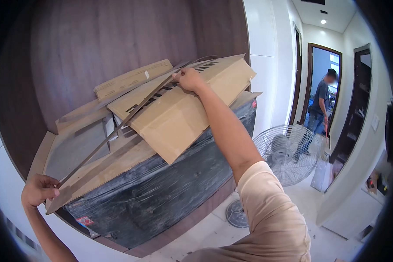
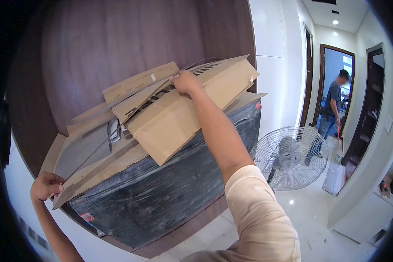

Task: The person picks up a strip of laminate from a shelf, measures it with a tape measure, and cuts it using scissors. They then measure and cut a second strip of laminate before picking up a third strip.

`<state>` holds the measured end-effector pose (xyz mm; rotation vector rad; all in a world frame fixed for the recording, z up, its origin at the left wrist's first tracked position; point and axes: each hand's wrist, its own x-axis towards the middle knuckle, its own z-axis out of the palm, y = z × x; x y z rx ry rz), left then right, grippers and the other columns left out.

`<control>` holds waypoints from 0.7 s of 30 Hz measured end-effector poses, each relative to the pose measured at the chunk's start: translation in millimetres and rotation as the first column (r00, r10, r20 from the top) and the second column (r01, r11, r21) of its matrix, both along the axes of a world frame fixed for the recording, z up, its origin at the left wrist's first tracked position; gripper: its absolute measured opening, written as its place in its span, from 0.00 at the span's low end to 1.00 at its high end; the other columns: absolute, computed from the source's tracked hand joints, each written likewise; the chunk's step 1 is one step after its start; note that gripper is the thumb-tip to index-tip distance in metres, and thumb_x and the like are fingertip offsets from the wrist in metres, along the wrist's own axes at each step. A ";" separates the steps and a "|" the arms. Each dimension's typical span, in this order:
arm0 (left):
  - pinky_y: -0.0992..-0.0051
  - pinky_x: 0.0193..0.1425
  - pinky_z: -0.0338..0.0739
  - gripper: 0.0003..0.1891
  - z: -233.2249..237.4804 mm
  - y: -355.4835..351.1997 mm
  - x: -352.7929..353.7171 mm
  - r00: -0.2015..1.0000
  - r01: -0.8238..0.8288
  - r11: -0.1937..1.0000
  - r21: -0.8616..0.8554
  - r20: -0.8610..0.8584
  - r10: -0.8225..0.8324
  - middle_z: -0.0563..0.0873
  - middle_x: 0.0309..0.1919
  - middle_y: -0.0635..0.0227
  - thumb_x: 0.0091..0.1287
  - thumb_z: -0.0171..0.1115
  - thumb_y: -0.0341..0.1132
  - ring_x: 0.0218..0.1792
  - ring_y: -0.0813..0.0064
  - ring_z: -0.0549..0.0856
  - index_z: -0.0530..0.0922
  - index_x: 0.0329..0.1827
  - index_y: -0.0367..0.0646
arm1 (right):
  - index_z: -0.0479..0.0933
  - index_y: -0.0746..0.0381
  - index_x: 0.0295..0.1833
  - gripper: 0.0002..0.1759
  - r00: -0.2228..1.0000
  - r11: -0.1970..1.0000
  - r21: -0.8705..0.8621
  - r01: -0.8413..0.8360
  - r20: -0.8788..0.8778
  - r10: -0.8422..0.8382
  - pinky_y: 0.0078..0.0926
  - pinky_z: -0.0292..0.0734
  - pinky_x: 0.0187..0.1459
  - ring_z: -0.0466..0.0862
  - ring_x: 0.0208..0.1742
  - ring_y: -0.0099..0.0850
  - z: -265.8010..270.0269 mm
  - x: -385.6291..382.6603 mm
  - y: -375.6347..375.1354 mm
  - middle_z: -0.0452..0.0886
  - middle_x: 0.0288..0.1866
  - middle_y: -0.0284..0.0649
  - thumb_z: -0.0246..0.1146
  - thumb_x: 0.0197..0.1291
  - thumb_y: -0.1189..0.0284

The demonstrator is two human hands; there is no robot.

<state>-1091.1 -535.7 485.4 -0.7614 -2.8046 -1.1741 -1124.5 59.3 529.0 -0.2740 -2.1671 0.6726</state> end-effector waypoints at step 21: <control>0.63 0.56 0.76 0.29 8.2 105.1 -118.4 0.906 -0.193 0.977 -0.087 -0.399 0.143 0.85 0.45 0.43 0.61 0.68 0.41 0.51 0.53 0.84 0.76 0.58 0.26 | 0.75 0.68 0.59 0.23 0.725 0.888 -0.137 -0.439 -0.638 0.260 0.15 0.74 0.31 0.78 0.28 0.19 32.7 86.0 -41.7 0.84 0.44 0.38 0.66 0.63 0.66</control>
